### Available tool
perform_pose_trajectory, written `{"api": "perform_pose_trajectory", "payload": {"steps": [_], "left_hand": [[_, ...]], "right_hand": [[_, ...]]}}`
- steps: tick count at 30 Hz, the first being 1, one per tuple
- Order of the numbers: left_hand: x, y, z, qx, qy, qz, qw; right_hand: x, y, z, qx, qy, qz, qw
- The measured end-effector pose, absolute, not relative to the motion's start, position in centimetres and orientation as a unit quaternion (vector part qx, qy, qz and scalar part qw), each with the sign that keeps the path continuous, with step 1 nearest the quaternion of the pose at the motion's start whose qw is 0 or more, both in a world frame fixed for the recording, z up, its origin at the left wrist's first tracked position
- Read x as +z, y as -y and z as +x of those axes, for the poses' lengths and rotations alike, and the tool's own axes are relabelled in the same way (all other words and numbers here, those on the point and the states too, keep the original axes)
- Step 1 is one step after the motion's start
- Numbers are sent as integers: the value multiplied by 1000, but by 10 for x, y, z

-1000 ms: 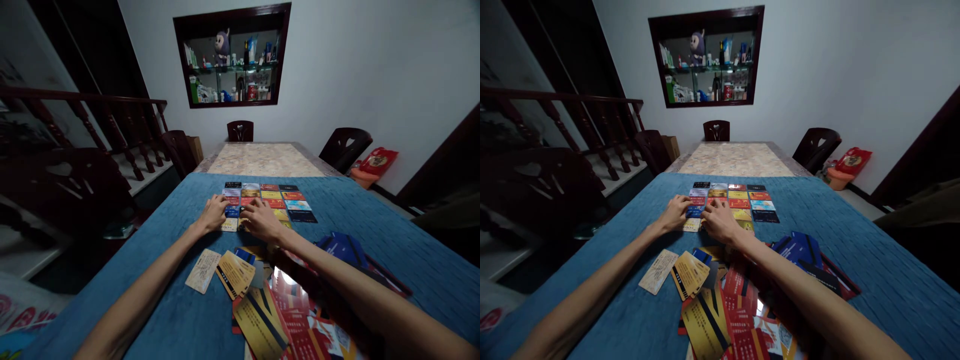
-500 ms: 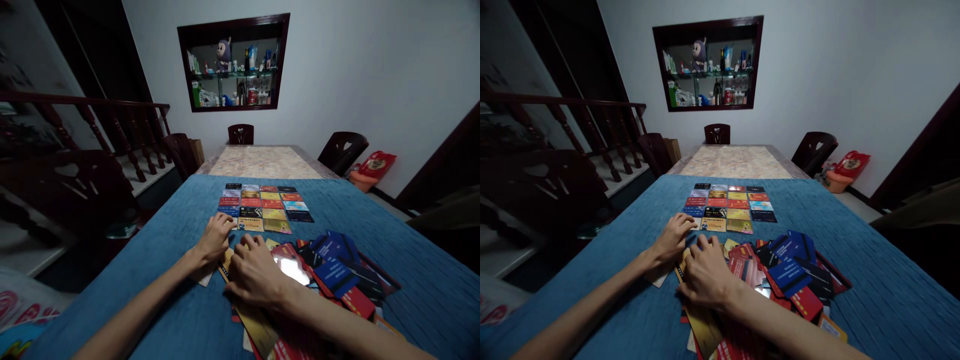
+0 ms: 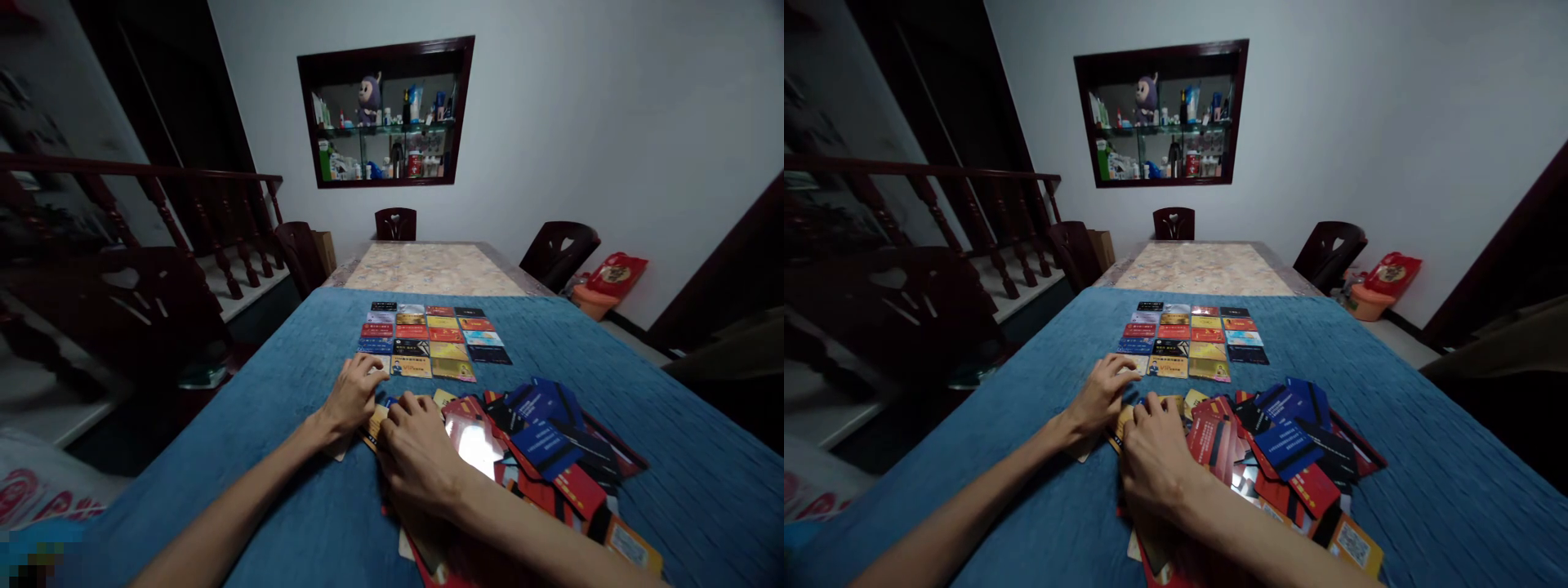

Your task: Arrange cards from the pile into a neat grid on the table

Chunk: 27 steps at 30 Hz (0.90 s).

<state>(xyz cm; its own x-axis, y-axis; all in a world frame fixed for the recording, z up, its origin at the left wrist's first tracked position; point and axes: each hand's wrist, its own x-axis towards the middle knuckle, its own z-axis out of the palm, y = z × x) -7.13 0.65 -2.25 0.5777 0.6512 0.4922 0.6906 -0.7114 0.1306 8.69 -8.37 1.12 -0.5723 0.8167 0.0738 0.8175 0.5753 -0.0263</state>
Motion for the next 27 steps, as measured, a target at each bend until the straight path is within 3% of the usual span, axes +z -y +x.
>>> {"api": "perform_pose_trajectory", "payload": {"steps": [20, 27], "left_hand": [[-19, -3, -76, -241, 362, -899, 48], [-22, -3, -75, -245, 345, -905, 40]], "right_hand": [[9, 81, 92, 0, 888, -456, 65], [0, 79, 90, -136, 924, -352, 67]]}}
